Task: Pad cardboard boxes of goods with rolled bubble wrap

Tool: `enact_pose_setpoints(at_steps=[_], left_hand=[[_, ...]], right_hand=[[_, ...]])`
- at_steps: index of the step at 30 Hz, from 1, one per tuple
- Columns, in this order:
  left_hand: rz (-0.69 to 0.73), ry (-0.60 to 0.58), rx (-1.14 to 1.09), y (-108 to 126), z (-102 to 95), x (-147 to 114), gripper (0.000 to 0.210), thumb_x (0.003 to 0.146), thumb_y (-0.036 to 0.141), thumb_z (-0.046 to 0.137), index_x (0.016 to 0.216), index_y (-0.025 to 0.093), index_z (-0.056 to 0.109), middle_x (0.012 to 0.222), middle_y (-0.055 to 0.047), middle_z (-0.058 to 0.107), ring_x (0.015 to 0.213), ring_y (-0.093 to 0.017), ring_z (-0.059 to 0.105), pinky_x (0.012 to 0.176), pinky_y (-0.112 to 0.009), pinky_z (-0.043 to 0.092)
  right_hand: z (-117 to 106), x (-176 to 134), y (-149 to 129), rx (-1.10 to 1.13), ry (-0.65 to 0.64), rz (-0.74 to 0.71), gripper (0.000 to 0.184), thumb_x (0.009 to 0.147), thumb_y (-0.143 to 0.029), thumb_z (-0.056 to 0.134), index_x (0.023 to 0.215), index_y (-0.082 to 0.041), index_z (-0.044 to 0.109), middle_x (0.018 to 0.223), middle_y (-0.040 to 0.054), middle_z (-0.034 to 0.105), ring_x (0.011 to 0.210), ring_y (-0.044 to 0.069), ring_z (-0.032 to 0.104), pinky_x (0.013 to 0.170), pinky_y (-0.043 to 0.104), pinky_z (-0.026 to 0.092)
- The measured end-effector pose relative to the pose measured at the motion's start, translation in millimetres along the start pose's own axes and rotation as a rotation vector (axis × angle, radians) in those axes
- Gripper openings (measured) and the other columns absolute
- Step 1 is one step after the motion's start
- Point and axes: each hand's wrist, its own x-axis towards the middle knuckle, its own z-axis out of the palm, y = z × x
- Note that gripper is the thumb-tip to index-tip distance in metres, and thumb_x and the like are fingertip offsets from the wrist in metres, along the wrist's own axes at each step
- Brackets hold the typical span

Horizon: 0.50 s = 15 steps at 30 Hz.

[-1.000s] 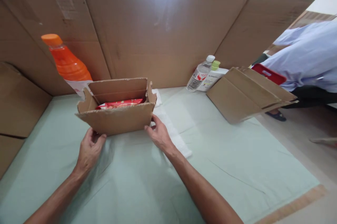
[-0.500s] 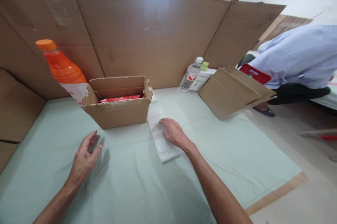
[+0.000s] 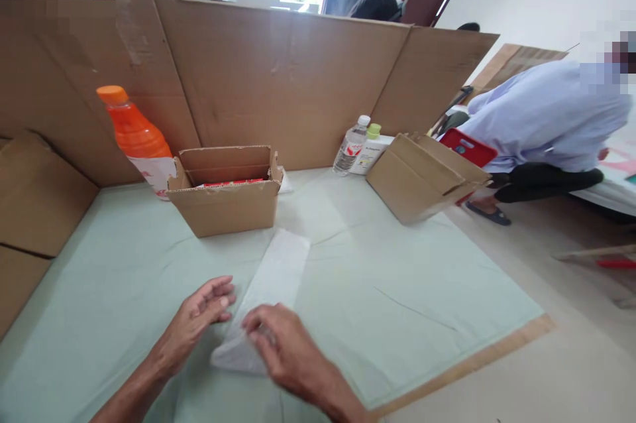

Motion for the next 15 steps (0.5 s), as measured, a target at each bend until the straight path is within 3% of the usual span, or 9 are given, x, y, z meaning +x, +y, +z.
enact_pose_setpoints(at_steps=[3,7,9,12,15], left_hand=[[0.006,-0.043,0.057,-1.6,3.7,1.6,0.065,0.069,0.048,0.073,0.125,0.017,0.065,0.114,-0.013,0.070,0.093,-0.023,0.067,0.080,-0.034,0.053],[0.022,-0.070,0.118,-12.4,6.5,0.6,0.052,0.068,0.041,0.068,0.113,0.015,0.069,0.081,-0.002,0.066,0.061,-0.013,0.053,0.060,-0.027,0.043],[0.002,0.007,0.120,-16.9,4.1,-1.9,0.050,0.070,0.044,0.064,0.110,0.014,0.069,0.064,0.004,0.055,0.051,-0.011,0.041,0.051,-0.024,0.034],[-0.004,0.178,0.120,-20.1,-5.9,-5.2,0.058,0.074,0.050,0.059,0.117,0.013,0.065,0.054,0.009,0.040,0.045,-0.010,0.032,0.046,-0.023,0.026],[0.017,0.177,0.222,-18.7,-21.9,-6.5,0.065,0.075,0.050,0.058,0.128,0.013,0.061,0.051,0.010,0.038,0.044,-0.012,0.034,0.046,-0.024,0.027]], right_hand=[[29.8,-10.9,-18.1,0.123,-0.169,-0.069,0.014,0.094,-0.020,0.051,0.101,-0.025,0.062,0.117,0.0029,0.071,0.113,0.018,0.061,0.106,0.034,0.041],[42.3,-12.2,-16.7,0.201,-0.279,-0.168,0.011,0.093,-0.025,0.054,0.093,-0.022,0.064,0.119,0.0041,0.072,0.115,0.018,0.061,0.108,0.032,0.040],[41.8,-10.4,-9.8,0.214,-0.328,-0.198,0.016,0.095,-0.030,0.053,0.093,-0.021,0.066,0.111,0.0051,0.074,0.108,0.018,0.064,0.104,0.032,0.043],[40.6,-7.6,0.1,0.167,-0.444,-0.219,0.021,0.096,-0.032,0.053,0.094,-0.019,0.069,0.098,0.0046,0.076,0.094,0.016,0.067,0.100,0.031,0.044],[38.1,-5.6,2.7,0.103,-0.524,-0.193,0.019,0.093,-0.032,0.059,0.098,-0.019,0.072,0.097,0.0047,0.077,0.091,0.017,0.068,0.096,0.031,0.046]])
